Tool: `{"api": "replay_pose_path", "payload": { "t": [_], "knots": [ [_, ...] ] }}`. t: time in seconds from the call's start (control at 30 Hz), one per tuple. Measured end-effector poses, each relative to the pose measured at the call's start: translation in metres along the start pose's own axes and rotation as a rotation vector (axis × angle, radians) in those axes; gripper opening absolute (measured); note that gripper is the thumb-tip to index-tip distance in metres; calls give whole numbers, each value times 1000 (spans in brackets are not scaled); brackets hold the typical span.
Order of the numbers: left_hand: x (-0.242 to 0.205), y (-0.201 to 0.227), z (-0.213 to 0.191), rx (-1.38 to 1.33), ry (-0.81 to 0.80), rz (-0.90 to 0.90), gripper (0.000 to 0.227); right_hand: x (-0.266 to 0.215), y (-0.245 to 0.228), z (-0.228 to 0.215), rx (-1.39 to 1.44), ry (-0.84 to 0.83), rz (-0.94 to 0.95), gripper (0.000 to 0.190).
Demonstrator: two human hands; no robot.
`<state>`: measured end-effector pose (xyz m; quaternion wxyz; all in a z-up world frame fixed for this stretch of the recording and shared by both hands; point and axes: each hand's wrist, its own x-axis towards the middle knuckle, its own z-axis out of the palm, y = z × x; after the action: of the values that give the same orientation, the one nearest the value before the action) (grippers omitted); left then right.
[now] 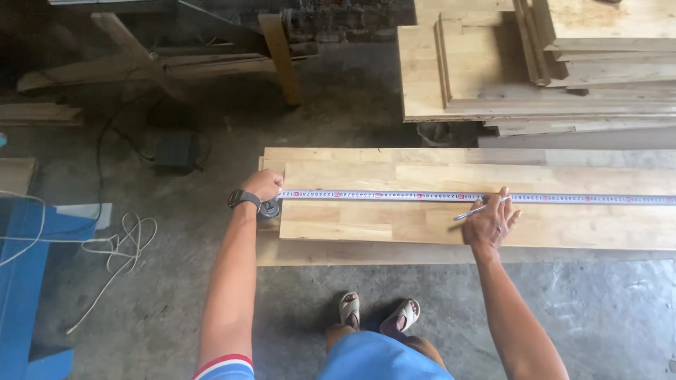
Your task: A person in a workshop measures various wooden boards using a tape measure and marks them with a pen.
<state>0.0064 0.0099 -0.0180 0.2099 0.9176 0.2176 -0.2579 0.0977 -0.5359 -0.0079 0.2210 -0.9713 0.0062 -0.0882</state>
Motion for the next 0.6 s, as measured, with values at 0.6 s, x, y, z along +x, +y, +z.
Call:
{"api": "replay_pose_path", "payload": {
  "t": [0.6],
  "knots": [
    [2, -4, -2, 0, -9, 140, 26, -4, -10, -10, -2, -16, 29, 21]
  ]
}}
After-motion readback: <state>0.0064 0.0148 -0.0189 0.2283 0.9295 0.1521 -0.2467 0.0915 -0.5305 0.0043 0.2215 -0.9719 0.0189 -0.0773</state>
